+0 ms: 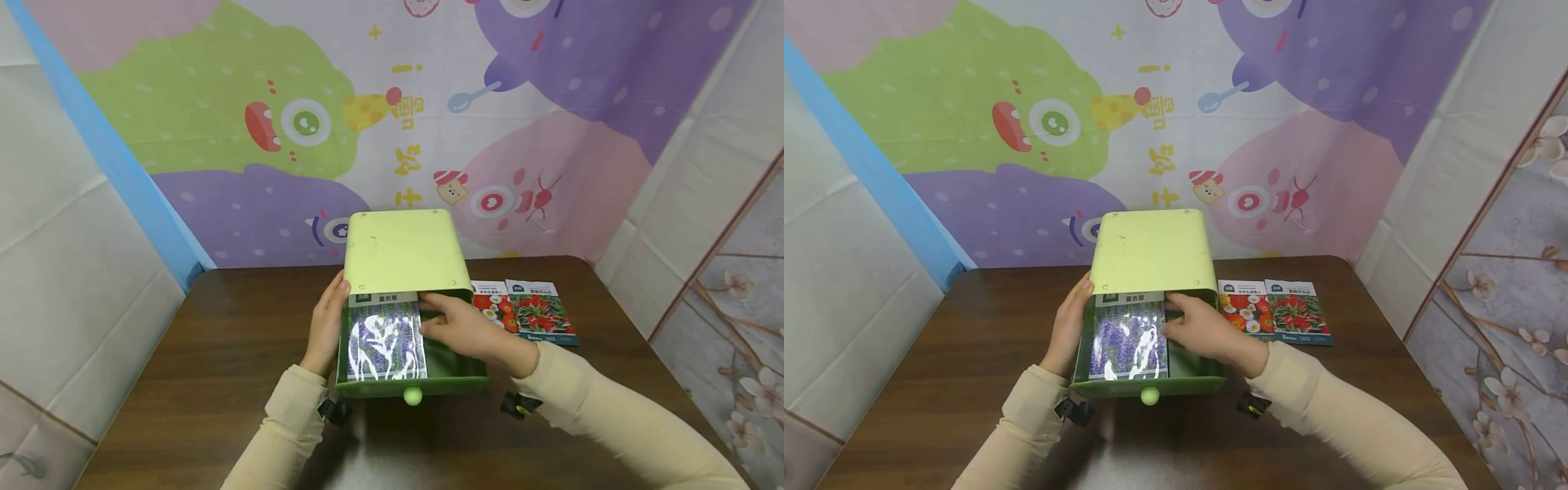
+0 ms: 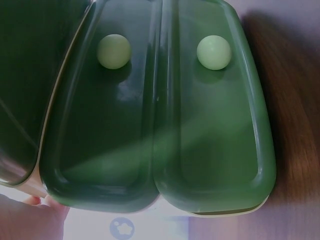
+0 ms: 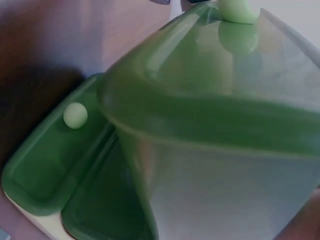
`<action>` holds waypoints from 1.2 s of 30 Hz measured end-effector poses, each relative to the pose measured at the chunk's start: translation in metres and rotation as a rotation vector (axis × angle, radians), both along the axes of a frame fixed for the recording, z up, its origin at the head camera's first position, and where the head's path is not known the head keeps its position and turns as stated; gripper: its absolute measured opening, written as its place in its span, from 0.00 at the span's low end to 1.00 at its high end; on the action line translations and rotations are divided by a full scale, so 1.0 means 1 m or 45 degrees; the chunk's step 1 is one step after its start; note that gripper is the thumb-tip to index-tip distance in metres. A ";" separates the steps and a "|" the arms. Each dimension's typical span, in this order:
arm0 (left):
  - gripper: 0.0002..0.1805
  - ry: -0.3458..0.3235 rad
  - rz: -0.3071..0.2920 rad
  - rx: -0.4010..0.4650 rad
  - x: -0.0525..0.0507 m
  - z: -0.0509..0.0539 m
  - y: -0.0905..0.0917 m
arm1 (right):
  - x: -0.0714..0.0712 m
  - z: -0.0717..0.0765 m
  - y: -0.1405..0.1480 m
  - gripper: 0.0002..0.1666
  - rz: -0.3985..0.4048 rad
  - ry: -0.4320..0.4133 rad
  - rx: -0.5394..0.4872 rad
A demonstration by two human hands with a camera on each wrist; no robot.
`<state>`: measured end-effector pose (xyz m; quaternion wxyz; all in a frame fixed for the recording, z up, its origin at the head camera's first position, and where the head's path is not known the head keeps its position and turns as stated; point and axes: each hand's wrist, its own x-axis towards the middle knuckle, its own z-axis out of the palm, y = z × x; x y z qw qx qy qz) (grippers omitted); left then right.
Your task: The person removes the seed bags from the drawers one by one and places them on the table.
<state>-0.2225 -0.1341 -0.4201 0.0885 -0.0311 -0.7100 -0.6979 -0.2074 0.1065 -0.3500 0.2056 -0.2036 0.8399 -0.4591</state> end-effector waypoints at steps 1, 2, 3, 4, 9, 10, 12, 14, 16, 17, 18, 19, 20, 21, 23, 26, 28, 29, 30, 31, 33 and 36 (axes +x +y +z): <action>0.31 0.003 0.001 -0.003 0.000 0.000 0.000 | -0.001 0.000 -0.001 0.39 -0.024 -0.041 -0.034; 0.31 0.006 0.002 -0.006 0.000 0.000 0.000 | -0.001 -0.001 -0.001 0.39 -0.042 -0.075 -0.061; 0.31 0.009 0.002 -0.005 0.000 0.000 0.000 | -0.002 -0.001 -0.002 0.39 -0.062 -0.108 -0.083; 0.31 0.009 0.002 -0.003 0.000 0.000 0.000 | -0.003 -0.001 -0.002 0.39 -0.072 -0.138 -0.103; 0.31 0.010 -0.004 0.009 0.000 0.000 0.000 | -0.004 -0.002 -0.004 0.36 -0.073 -0.198 -0.130; 0.31 0.011 -0.006 0.012 0.001 0.000 0.000 | -0.004 -0.002 -0.004 0.36 -0.063 -0.204 -0.128; 0.31 0.012 -0.013 0.016 0.001 0.000 0.000 | -0.005 -0.002 -0.004 0.35 -0.049 -0.225 -0.132; 0.31 0.014 -0.020 0.018 0.000 0.000 0.000 | -0.005 -0.003 -0.004 0.35 -0.032 -0.253 -0.138; 0.31 0.016 -0.025 0.017 0.000 -0.001 0.000 | -0.005 -0.003 -0.004 0.36 -0.016 -0.275 -0.145; 0.31 0.013 -0.026 0.017 0.000 -0.001 0.000 | -0.005 -0.003 -0.004 0.36 -0.009 -0.286 -0.147; 0.31 0.012 -0.027 0.017 0.000 -0.001 0.000 | -0.004 -0.003 -0.004 0.37 -0.003 -0.299 -0.147; 0.31 0.010 -0.028 0.016 0.000 -0.001 0.000 | -0.004 -0.004 -0.005 0.38 -0.001 -0.314 -0.149; 0.31 0.010 -0.031 0.016 0.001 -0.001 0.000 | -0.004 -0.004 -0.005 0.38 -0.004 -0.326 -0.149; 0.31 0.010 -0.033 0.016 0.001 -0.002 0.000 | -0.005 -0.004 -0.005 0.38 -0.006 -0.335 -0.144; 0.31 0.008 -0.034 0.015 0.001 -0.002 0.000 | -0.005 -0.005 -0.005 0.37 -0.015 -0.352 -0.136; 0.32 0.011 -0.034 0.012 0.001 -0.001 0.000 | -0.005 -0.006 -0.007 0.36 -0.037 -0.358 -0.128; 0.32 0.010 -0.031 0.011 0.001 -0.001 0.000 | -0.005 -0.007 -0.008 0.36 -0.033 -0.353 -0.127; 0.32 0.010 -0.029 0.010 0.001 -0.001 0.000 | -0.005 -0.007 -0.009 0.33 -0.029 -0.352 -0.128; 0.32 0.010 -0.028 0.009 0.001 0.000 0.000 | -0.005 -0.008 -0.010 0.28 -0.026 -0.350 -0.130; 0.32 0.010 -0.027 0.008 0.001 0.000 0.000 | -0.005 -0.008 -0.012 0.22 -0.022 -0.347 -0.130; 0.32 0.009 -0.026 0.010 0.001 0.000 0.000 | -0.005 -0.009 -0.014 0.11 -0.002 -0.329 -0.128; 0.32 0.008 -0.025 0.011 0.001 0.000 0.000 | -0.004 -0.010 -0.015 0.18 -0.002 -0.303 -0.126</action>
